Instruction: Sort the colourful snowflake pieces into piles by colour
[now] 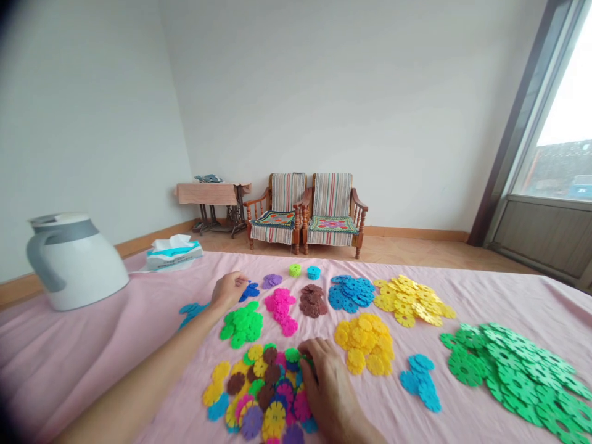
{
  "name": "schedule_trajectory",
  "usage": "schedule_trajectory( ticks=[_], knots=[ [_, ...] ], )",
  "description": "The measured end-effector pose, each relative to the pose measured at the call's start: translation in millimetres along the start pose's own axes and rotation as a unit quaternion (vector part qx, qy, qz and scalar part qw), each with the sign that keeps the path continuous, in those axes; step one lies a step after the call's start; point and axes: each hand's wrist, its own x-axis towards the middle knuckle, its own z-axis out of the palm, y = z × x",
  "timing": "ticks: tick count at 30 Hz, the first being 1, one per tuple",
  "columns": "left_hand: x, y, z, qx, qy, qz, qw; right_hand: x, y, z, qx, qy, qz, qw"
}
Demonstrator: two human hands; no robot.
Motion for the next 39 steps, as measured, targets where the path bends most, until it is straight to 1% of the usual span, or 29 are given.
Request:
schedule_trajectory(
  ticks=[2,4,5,6,7,9,12,14,17,22,25,27,33,36,39],
  knots=[
    [-21,14,-4.0,-0.025,-0.05,0.06,0.997,0,2,0,0.014,0.006,-0.001,1.0],
    [-48,30,-9.6,-0.048,-0.112,0.116,0.986,0,4,1,0.027,0.017,0.0,1.0],
    [-63,39,-12.7,-0.061,-0.149,0.149,0.976,1,5,1,0.03,0.022,0.001,0.999],
    [-77,46,-15.6,-0.082,-0.203,0.214,0.952,1,5,1,0.029,0.027,0.004,0.999],
    [-92,54,-17.9,-0.093,-0.231,0.263,0.932,1,6,2,0.025,0.031,0.008,0.999],
    [-116,66,-20.0,-0.078,-0.267,0.315,0.907,1,7,2,0.016,0.041,0.017,0.999],
    [-137,75,-15.9,-0.03,-0.275,0.358,0.892,2,8,2,0.011,0.059,0.036,0.998],
    [-141,76,-10.4,-0.011,-0.271,0.372,0.888,2,8,1,0.009,0.066,0.046,0.997],
    [-140,74,-3.8,0.001,-0.267,0.378,0.887,2,7,0,0.005,0.06,0.045,0.997],
    [-142,73,-1.5,0.024,-0.25,0.409,0.877,2,8,0,0.002,0.055,0.046,0.997],
    [-143,73,-2.3,0.019,-0.23,0.393,0.89,2,10,1,0.005,0.056,0.044,0.997],
    [-143,72,-3.3,0.006,-0.227,0.381,0.896,2,12,2,0.008,0.057,0.038,0.998],
    [-137,72,-7.5,-0.005,-0.271,0.4,0.876,3,12,3,0.014,0.067,0.04,0.997],
    [-136,71,-9.3,0.001,-0.284,0.394,0.874,3,12,5,0.014,0.068,0.042,0.997],
    [-136,70,-10.8,0.0,-0.285,0.388,0.877,2,13,7,0.014,0.076,0.039,0.996]
  ],
)
